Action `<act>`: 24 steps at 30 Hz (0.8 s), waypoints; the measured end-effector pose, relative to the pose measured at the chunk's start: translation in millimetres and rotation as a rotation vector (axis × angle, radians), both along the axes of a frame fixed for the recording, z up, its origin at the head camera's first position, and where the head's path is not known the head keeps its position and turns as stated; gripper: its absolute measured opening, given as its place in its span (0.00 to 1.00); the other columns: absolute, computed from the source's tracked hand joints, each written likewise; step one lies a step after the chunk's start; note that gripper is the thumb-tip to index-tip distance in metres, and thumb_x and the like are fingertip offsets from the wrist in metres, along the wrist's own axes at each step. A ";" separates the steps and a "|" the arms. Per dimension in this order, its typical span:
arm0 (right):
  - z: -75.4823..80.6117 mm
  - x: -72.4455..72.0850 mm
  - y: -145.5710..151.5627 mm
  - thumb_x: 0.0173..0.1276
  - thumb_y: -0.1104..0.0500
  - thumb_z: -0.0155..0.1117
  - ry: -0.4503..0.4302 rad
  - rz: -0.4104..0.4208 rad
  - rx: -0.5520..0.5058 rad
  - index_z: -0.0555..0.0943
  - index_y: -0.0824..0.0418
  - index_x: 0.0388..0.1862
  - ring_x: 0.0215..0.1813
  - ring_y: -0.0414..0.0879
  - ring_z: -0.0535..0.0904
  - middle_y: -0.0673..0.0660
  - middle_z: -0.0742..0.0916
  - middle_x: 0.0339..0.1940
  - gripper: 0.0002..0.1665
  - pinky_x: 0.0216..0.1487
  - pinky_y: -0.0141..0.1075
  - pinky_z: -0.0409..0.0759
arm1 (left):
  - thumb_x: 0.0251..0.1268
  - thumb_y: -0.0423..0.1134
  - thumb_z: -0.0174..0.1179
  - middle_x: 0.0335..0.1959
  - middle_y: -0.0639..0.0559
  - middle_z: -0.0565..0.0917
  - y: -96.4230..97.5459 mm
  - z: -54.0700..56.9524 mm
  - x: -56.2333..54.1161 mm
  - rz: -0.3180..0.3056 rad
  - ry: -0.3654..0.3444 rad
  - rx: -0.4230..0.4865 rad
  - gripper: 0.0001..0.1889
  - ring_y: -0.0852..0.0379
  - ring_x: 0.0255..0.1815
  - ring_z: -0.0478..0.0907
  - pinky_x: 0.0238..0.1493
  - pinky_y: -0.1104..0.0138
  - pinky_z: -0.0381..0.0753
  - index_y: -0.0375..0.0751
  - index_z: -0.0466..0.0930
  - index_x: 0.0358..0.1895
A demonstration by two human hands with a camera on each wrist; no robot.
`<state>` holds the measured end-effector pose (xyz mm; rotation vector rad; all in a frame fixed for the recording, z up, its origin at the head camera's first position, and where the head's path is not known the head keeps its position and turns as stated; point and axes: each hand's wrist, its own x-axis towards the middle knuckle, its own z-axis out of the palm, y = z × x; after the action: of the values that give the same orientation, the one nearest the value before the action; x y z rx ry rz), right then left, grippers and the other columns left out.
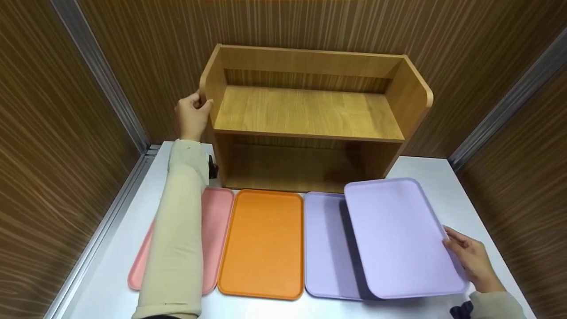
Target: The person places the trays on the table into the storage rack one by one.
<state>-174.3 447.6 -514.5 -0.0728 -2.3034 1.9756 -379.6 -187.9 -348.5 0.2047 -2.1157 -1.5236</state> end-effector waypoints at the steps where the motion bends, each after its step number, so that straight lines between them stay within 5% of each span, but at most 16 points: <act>1: 1.9 -1.1 -5.7 0.67 0.71 0.56 0.001 -0.002 0.018 0.82 0.54 0.52 0.38 0.32 0.81 0.37 0.85 0.39 0.20 0.33 0.26 0.77 | 0.61 0.34 0.60 0.49 0.43 0.83 0.1 0.2 0.0 0.003 -0.003 -0.002 0.14 0.59 0.43 0.77 0.43 0.71 0.75 0.35 0.82 0.49; 12: 19.7 -0.1 -42.0 0.67 0.69 0.56 -0.032 -0.002 -0.029 0.83 0.46 0.46 0.35 0.36 0.83 0.39 0.86 0.38 0.19 0.31 0.29 0.79 | 0.61 0.33 0.60 0.47 0.41 0.83 0.2 0.6 0.1 -0.003 0.034 -0.019 0.13 0.60 0.41 0.78 0.41 0.73 0.75 0.32 0.83 0.47; 24: 41.3 0.2 -76.2 0.66 0.68 0.59 -0.082 0.006 0.000 0.78 0.62 0.57 0.34 0.38 0.82 0.40 0.86 0.38 0.20 0.31 0.31 0.79 | 0.61 0.34 0.60 0.47 0.42 0.83 0.7 0.6 1.5 0.001 0.024 -0.033 0.13 0.60 0.41 0.77 0.40 0.74 0.74 0.32 0.82 0.47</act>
<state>-174.1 371.4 -473.2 -0.1491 -2.3558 2.0116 -378.1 -187.1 -347.8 0.1753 -2.1202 -1.4826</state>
